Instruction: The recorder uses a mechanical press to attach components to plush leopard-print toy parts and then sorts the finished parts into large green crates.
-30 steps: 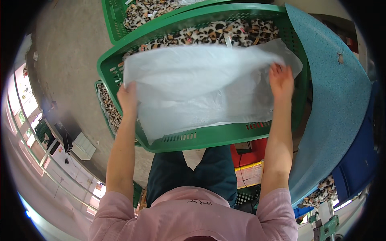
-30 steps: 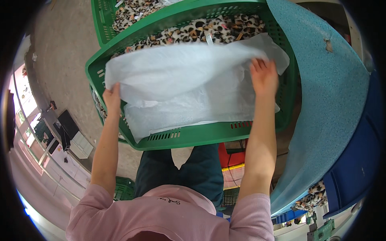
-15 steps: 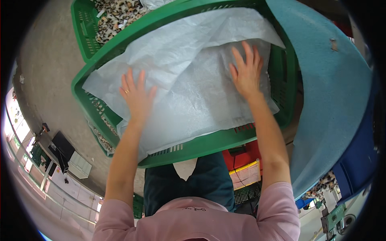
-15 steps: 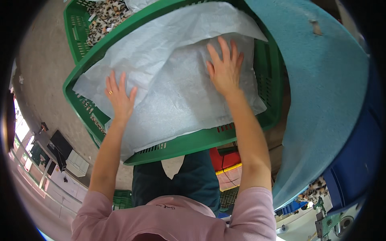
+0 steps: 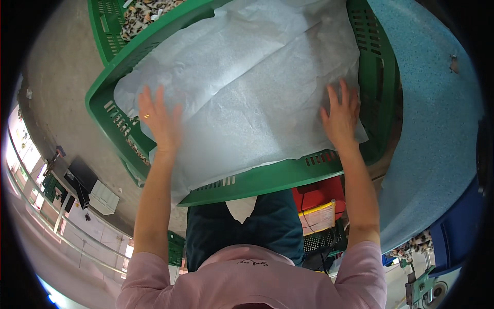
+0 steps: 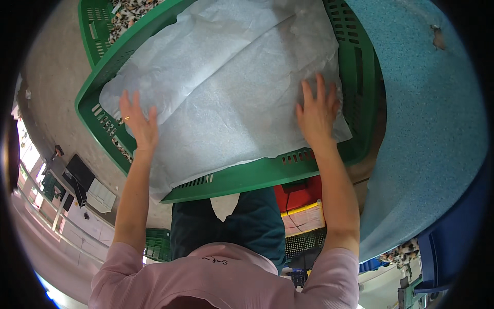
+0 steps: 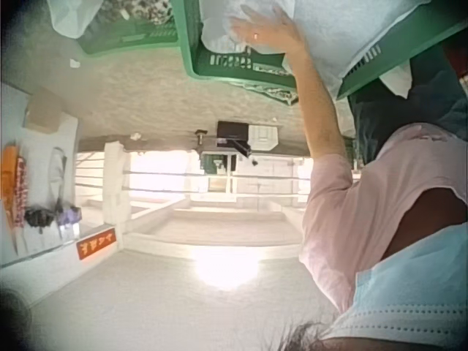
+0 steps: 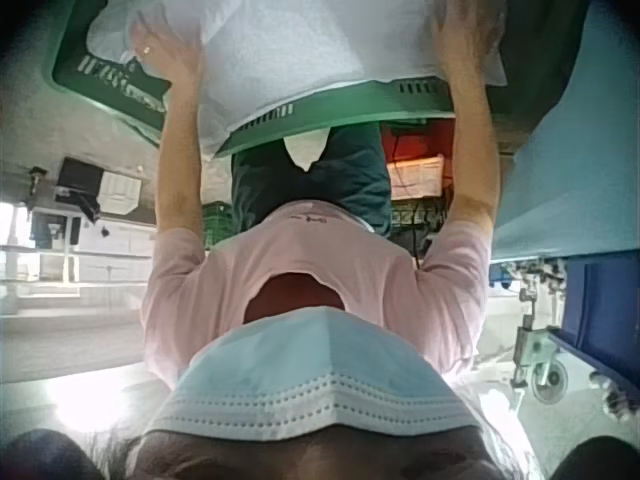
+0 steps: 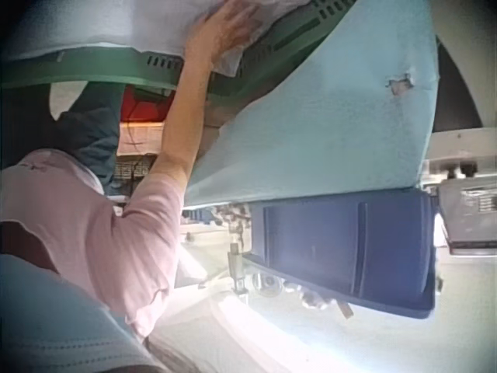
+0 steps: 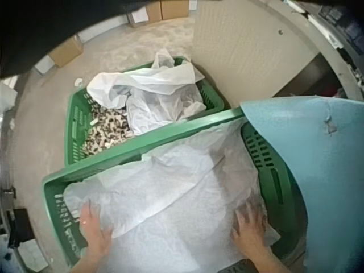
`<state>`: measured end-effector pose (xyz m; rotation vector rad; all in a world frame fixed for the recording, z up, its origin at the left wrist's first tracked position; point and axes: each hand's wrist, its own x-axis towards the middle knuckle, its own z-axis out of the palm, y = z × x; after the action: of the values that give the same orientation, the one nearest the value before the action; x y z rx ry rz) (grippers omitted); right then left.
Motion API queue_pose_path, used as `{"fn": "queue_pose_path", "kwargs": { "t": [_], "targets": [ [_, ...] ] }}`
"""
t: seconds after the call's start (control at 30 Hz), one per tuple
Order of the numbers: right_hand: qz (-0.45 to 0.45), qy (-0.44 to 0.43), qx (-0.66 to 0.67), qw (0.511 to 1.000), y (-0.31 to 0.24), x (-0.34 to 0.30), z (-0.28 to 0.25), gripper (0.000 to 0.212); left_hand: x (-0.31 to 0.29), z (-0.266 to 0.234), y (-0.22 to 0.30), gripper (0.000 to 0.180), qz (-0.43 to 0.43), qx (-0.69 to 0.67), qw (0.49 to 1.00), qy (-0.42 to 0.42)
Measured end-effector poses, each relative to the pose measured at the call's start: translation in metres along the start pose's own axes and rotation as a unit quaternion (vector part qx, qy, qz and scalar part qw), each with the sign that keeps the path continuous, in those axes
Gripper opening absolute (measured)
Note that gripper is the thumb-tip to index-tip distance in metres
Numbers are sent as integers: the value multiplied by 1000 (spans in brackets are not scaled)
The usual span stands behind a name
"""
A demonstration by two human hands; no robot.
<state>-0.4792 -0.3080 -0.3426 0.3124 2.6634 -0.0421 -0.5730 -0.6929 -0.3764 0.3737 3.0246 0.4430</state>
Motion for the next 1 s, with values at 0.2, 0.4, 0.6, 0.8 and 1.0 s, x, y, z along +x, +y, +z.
{"fn": "queue_pose_path", "kwargs": {
  "t": [0.2,0.4,0.6,0.8,1.0],
  "targets": [
    [62,-110,56,990,27,-15,30,63,12,45,-41,61,-92,139,984,-62],
    [72,-145,79,984,23,-11,22,61,45,42,-64,54,-91,97,991,17],
    [60,-173,37,982,14,-30,-4,56,-23,-11,2,61,-39,110,990,-83],
    [-43,-58,154,985,17,-61,-9,43,-76,-44,10,64,-76,42,988,-124],
    [-185,16,331,925,-2,-122,-130,26,-166,-71,86,61,-63,-109,917,-378]
  ]
}}
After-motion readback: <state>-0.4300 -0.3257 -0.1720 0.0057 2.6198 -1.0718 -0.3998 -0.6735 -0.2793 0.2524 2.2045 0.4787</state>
